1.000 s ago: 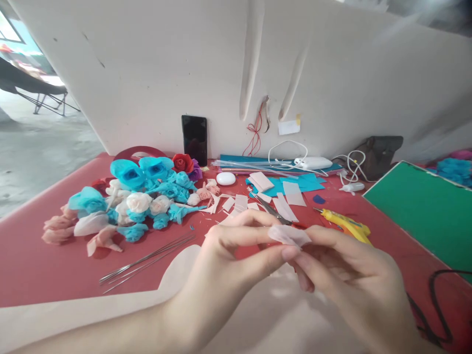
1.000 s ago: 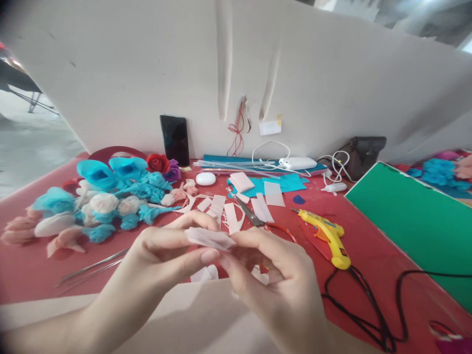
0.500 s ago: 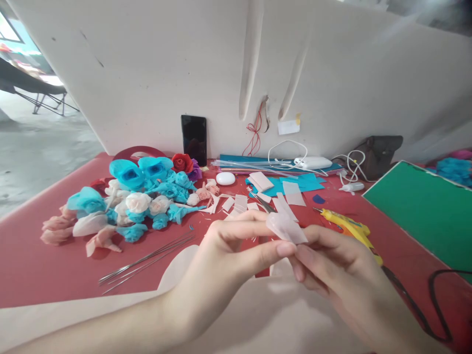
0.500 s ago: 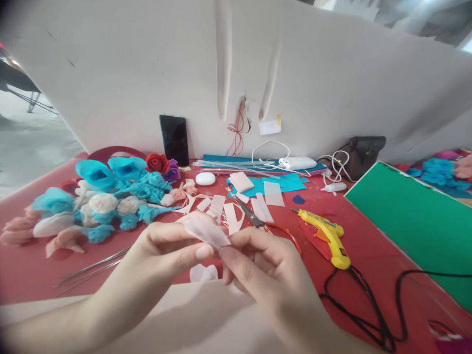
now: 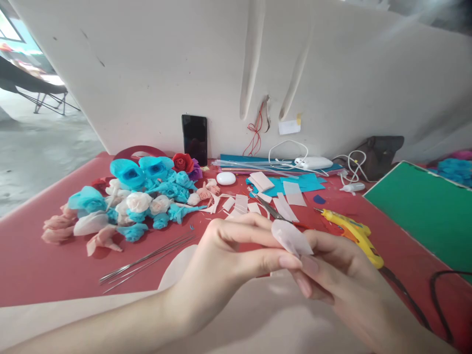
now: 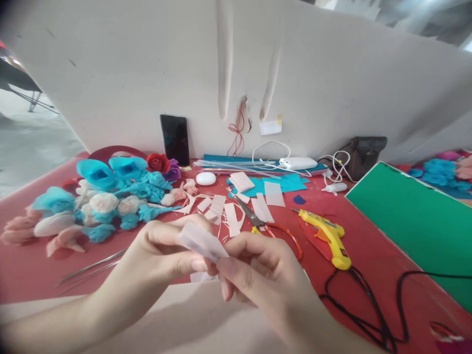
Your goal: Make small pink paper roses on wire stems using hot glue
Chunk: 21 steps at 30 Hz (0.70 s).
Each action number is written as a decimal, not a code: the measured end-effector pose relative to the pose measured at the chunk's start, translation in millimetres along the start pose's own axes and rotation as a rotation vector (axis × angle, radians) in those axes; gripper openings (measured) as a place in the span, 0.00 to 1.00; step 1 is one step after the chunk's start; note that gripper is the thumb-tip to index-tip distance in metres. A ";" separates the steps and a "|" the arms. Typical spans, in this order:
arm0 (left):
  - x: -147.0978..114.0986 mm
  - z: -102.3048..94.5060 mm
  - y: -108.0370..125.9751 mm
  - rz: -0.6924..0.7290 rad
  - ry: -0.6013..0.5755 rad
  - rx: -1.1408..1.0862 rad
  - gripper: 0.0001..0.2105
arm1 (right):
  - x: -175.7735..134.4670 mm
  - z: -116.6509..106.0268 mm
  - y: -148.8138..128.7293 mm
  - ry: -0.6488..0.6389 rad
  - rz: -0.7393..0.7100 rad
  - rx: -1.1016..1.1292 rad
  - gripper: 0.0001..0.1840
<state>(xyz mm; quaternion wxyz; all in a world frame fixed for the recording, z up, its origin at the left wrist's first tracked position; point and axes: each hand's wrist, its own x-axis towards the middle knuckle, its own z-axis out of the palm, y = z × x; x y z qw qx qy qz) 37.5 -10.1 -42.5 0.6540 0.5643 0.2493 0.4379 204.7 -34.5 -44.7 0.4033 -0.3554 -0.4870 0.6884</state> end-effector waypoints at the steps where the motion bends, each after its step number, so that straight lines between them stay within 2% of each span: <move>1: -0.2 -0.2 -0.5 0.009 0.001 0.005 0.07 | -0.3 -0.2 -0.2 0.000 0.004 0.008 0.10; 12: -1.7 -1.1 -2.2 0.008 -0.018 -0.019 0.06 | 2.1 4.3 -2.9 -0.004 0.035 0.052 0.08; 18: -0.3 1.7 -6.2 -0.133 0.028 -0.106 0.04 | 1.4 5.3 0.9 0.032 0.004 0.017 0.08; 21: 1.4 3.3 -7.3 -0.149 0.066 -0.147 0.06 | 1.3 3.1 4.0 0.013 -0.051 -0.008 0.07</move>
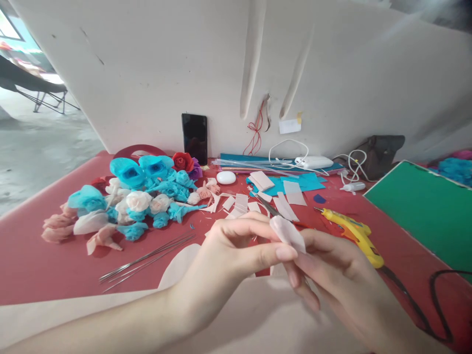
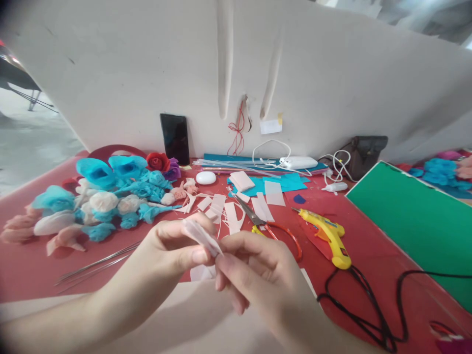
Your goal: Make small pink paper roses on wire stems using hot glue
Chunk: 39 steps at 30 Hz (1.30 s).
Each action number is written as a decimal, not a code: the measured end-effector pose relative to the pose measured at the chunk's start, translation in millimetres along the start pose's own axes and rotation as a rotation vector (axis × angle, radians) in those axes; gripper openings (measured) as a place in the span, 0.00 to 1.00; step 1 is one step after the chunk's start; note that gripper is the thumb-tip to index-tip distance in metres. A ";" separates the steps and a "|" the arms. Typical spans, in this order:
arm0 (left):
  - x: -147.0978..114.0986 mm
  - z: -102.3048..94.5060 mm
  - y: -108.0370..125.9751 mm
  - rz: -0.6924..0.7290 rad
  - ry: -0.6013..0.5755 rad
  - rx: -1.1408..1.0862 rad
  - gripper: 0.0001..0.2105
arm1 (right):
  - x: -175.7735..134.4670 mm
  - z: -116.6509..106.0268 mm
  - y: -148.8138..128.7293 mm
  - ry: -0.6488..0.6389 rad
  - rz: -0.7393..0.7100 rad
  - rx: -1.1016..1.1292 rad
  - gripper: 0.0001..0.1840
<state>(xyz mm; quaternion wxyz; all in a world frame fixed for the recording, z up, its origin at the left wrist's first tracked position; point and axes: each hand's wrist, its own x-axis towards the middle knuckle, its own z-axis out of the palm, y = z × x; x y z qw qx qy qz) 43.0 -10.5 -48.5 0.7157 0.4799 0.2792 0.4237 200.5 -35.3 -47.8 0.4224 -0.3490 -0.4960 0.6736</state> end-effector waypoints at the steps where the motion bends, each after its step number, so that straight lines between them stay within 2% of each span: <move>1: 0.4 0.3 0.0 -0.003 -0.002 -0.011 0.06 | 0.0 -0.8 0.5 -0.004 -0.016 -0.011 0.06; 5: 1.2 1.5 1.3 -0.015 -0.021 -0.037 0.07 | -0.5 -2.1 0.2 0.007 -0.066 -0.132 0.05; 12: 1.1 5.1 2.9 0.003 0.069 0.010 0.09 | -2.7 2.6 -1.8 0.140 -0.220 -0.482 0.03; 18: 1.9 1.7 5.2 0.088 0.116 0.189 0.10 | -1.9 7.5 -3.0 0.207 -0.275 -0.577 0.04; 23: 0.0 3.7 6.2 0.145 0.118 0.251 0.08 | -2.2 12.0 -3.6 0.311 -0.291 -0.645 0.09; 28: -3.0 5.4 7.3 0.205 0.061 0.248 0.04 | -4.3 9.6 -5.1 0.291 -0.403 -0.740 0.10; 31: -4.4 4.6 9.9 0.246 0.038 0.332 0.04 | -4.5 6.6 -8.3 0.290 -0.454 -0.809 0.08; 35: -5.1 4.2 15.0 0.276 0.036 0.431 0.04 | -5.1 4.1 -12.3 0.262 -0.484 -0.885 0.08; 39: -3.0 4.0 18.0 0.309 0.014 0.480 0.07 | -7.0 3.0 -14.2 0.240 -0.466 -0.865 0.10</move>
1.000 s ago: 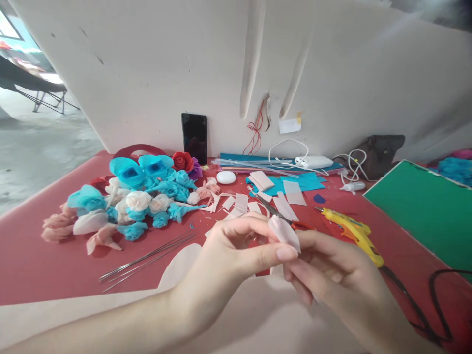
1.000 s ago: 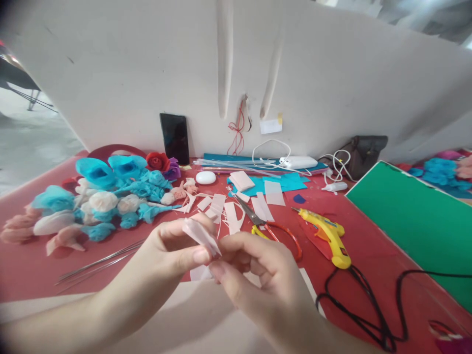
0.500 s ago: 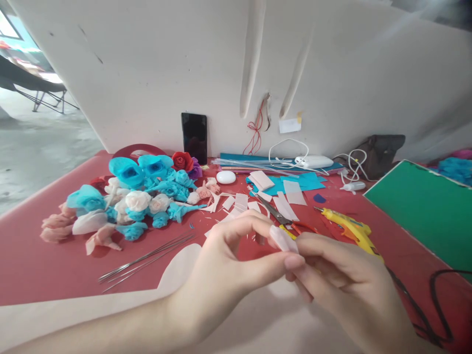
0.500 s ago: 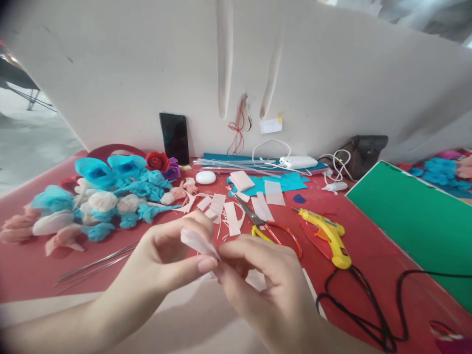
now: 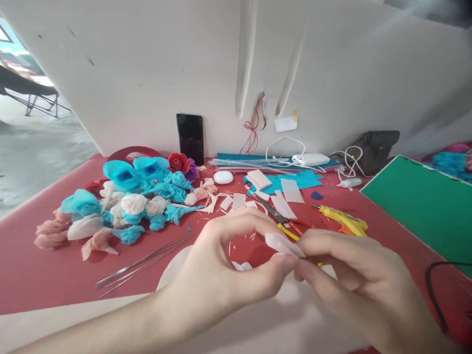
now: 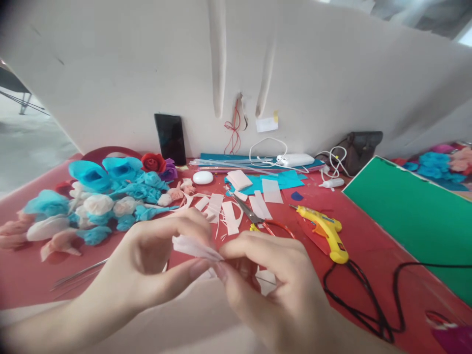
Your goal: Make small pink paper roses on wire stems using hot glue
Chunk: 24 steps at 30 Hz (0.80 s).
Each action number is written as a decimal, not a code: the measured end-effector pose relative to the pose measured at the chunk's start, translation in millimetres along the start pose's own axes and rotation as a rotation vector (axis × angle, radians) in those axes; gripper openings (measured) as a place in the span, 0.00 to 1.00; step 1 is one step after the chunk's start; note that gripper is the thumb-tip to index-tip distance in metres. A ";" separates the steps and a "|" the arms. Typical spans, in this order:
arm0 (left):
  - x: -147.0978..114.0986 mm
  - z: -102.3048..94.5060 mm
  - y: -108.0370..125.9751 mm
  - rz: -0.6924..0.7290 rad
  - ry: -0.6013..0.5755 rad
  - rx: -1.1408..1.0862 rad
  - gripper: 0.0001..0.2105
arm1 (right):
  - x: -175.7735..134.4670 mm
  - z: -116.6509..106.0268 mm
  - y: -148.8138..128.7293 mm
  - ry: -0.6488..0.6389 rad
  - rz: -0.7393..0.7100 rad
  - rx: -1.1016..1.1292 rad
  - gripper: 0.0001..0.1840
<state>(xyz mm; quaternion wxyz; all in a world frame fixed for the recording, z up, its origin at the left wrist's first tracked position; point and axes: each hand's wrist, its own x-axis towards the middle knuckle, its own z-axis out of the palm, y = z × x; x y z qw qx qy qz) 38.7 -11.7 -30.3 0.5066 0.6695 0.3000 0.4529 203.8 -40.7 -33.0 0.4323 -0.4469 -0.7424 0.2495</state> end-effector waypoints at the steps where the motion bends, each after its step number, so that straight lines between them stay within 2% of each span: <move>1: 0.5 -0.3 -0.1 0.007 -0.015 0.009 0.07 | 0.1 -1.0 -0.5 -0.014 0.014 -0.001 0.10; 8: -1.2 -3.5 -1.7 0.048 -0.053 0.154 0.06 | 4.5 -11.7 -2.2 -0.206 0.021 -0.069 0.08; 14: -1.4 -5.9 -1.5 0.044 -0.121 0.299 0.04 | 2.1 -16.3 0.6 -0.286 0.047 -0.152 0.13; 18: -0.4 -4.7 -1.7 0.064 -0.105 0.341 0.03 | -2.9 -16.0 1.0 -0.271 0.047 -0.225 0.12; 24: -1.7 -3.7 -1.5 0.094 -0.064 0.369 0.05 | 1.2 -11.8 -0.6 -0.193 -0.038 -0.197 0.12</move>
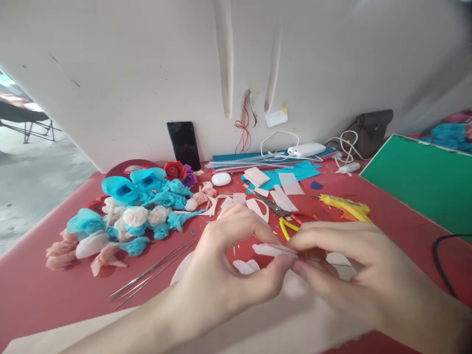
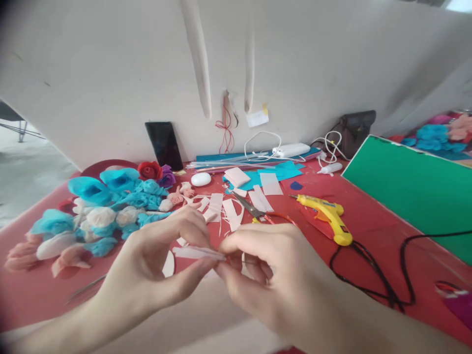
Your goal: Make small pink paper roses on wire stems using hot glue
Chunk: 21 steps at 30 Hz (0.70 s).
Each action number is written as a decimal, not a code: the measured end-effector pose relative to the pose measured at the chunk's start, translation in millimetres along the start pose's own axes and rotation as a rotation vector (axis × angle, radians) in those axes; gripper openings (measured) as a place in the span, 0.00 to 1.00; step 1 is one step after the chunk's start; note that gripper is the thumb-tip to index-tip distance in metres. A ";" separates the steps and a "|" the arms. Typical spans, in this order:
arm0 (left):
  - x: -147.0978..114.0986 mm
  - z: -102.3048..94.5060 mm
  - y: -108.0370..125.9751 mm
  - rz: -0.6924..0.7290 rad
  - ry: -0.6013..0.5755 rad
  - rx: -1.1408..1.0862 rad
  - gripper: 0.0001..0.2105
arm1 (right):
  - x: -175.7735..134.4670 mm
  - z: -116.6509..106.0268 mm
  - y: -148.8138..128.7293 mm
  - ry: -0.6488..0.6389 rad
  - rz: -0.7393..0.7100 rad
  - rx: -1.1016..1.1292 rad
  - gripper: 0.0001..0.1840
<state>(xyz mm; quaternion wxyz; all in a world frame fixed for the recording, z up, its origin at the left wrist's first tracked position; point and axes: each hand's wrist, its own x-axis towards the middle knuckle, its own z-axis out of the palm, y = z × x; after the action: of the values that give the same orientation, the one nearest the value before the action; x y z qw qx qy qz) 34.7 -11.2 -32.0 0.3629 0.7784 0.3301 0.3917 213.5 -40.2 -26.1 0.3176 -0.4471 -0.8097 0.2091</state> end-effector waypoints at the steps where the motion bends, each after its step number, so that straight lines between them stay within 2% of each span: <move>1: -0.4 -0.1 0.4 0.000 0.001 -0.005 0.04 | 1.6 0.5 -0.3 0.013 -0.017 0.000 0.12; 9: -2.3 -1.9 3.0 -0.044 0.060 -0.109 0.03 | -2.1 8.3 -1.6 0.217 -0.104 -0.075 0.06; 16: -0.9 -3.8 5.8 -0.016 0.061 -0.126 0.02 | -2.9 12.8 -1.6 0.326 -0.136 -0.133 0.04; 21: -0.5 -4.3 6.3 -0.008 0.044 -0.116 0.04 | -4.3 13.4 -3.5 0.352 -0.161 -0.165 0.04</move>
<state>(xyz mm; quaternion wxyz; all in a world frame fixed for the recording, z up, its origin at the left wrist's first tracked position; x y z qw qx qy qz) 32.3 -13.5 -25.1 0.4016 0.7459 0.3178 0.4259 203.6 -46.4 -34.9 0.4322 -0.4348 -0.7892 0.0348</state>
